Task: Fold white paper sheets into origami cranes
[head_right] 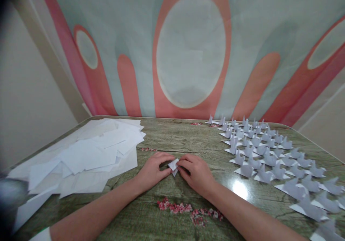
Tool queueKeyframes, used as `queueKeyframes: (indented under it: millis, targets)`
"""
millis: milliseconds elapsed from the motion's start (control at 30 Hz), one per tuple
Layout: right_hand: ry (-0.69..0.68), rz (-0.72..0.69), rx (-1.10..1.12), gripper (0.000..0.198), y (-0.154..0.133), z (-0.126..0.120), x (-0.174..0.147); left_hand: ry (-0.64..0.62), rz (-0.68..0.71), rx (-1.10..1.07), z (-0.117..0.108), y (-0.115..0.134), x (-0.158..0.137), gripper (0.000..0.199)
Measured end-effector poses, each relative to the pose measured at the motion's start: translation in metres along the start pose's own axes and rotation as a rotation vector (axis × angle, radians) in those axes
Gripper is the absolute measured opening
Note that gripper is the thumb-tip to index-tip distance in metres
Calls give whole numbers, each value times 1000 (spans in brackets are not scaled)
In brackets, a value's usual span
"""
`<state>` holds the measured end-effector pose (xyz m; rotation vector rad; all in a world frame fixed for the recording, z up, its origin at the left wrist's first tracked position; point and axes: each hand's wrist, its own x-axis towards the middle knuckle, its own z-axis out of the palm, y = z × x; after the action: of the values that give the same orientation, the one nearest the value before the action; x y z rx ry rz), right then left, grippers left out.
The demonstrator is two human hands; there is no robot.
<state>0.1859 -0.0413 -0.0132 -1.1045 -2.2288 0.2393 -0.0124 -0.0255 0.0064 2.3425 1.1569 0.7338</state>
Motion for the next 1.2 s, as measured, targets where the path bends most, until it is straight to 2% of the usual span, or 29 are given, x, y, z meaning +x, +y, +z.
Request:
queueKeyframes:
  millis: [100,200,467,767,867,1000,1200]
  targets:
    - [24,-14,-47,18,0,1,-1,70,-98,91,2,1,1,20]
    - [27,-29,-79,19,-1,1,-2,86,-144,162,1,5,2,18]
    - [-38,11,41,24,-9,0,8,-4,-249,164,2,-2,13,19]
    - [43,134,149,18,-2,13,22,18,-195,103,3,-3,5,22]
    - [49,147,176,18,-1,14,22,-23,-150,61,-4,-3,4,21]
    - [54,154,205,17,-2,13,21,-136,-80,-30,-13,-5,7,24]
    - [71,160,233,17,-2,12,20,-111,-101,-29,-12,-9,8,24]
